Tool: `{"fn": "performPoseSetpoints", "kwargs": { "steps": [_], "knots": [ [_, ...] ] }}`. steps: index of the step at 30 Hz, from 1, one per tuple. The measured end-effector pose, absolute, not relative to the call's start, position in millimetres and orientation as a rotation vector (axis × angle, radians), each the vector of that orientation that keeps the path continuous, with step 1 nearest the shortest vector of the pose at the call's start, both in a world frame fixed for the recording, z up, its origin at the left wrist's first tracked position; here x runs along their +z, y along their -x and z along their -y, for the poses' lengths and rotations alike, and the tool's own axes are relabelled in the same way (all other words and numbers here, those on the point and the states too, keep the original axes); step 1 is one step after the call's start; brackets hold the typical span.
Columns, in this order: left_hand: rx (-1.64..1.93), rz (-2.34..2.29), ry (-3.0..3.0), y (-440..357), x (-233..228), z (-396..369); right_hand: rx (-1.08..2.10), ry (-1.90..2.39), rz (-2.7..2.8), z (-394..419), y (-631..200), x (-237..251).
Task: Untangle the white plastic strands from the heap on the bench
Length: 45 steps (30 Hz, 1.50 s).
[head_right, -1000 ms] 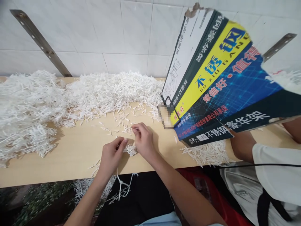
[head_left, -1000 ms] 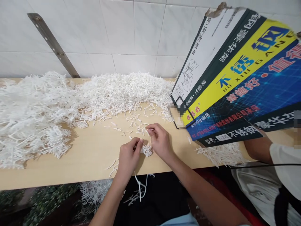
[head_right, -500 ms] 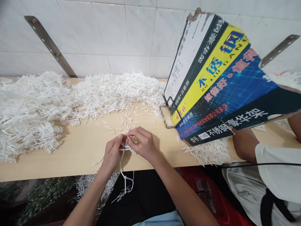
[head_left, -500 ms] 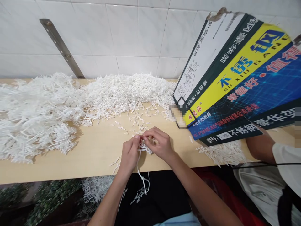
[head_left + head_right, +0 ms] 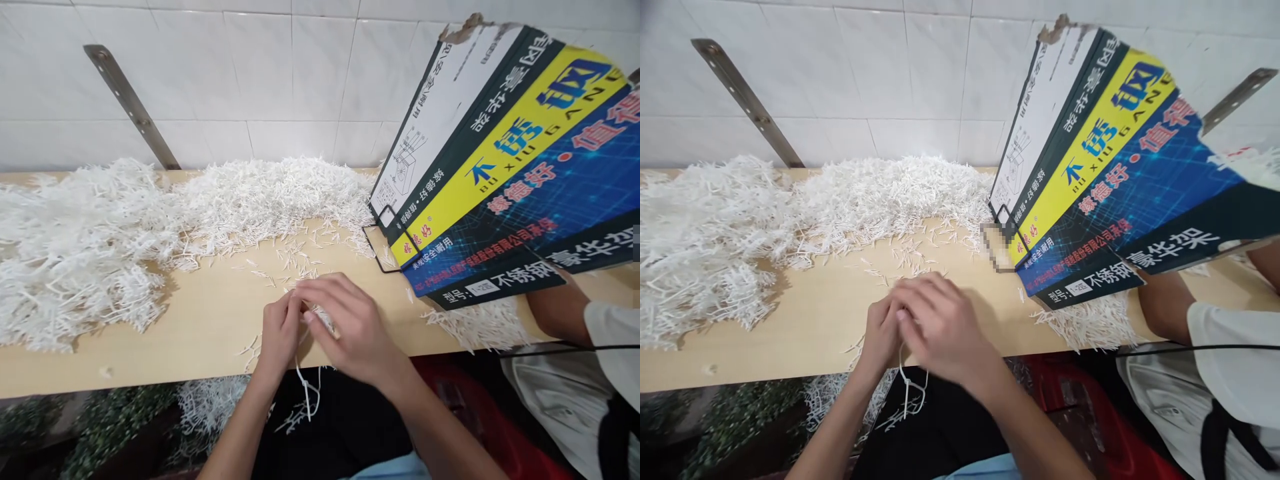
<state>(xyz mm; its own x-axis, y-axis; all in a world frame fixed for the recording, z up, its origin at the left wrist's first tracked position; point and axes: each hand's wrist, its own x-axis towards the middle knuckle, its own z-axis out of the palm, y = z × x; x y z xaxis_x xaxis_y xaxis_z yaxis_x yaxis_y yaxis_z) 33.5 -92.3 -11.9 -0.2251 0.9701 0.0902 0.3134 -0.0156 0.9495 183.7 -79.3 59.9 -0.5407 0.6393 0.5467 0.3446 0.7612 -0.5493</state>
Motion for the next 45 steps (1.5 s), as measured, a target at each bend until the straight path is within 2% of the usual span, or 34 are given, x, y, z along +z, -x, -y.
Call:
{"fn": "performPoseSetpoints", "kwargs": {
  "steps": [4, 9, 16, 20, 29, 36, 41, 45],
  "knots": [
    [1.185, -1.542, -1.322, -34, -15, 92, 0.613, 0.890, 2.276, 54, -219, 21],
    [1.177, -1.512, -1.363, -35, -12, 93, 0.695, 0.867, 2.233, 51, -219, -2],
    [0.942, -1.645, -1.653, -42, -14, 91, 0.632, 1.013, 1.891, 46, -217, -14],
    [0.831, -1.665, -1.837, -45, -18, 88, 0.689, 0.979, 1.949, 48, -219, -13],
    [0.818, -1.601, -1.789, -38, -15, 90, 0.777, 0.914, 2.060, 46, -216, -16],
    [0.788, -1.592, -1.833, -35, -18, 95, 0.598, 1.285, 1.461, 38, -227, -31],
    [0.929, -1.651, -1.627, -36, -17, 91, 0.537, 1.088, 1.938, 43, -217, -16],
    [0.933, -1.635, -1.673, -38, -16, 88, 0.692, 0.953, 2.115, 45, -213, -13]
  ]
}}
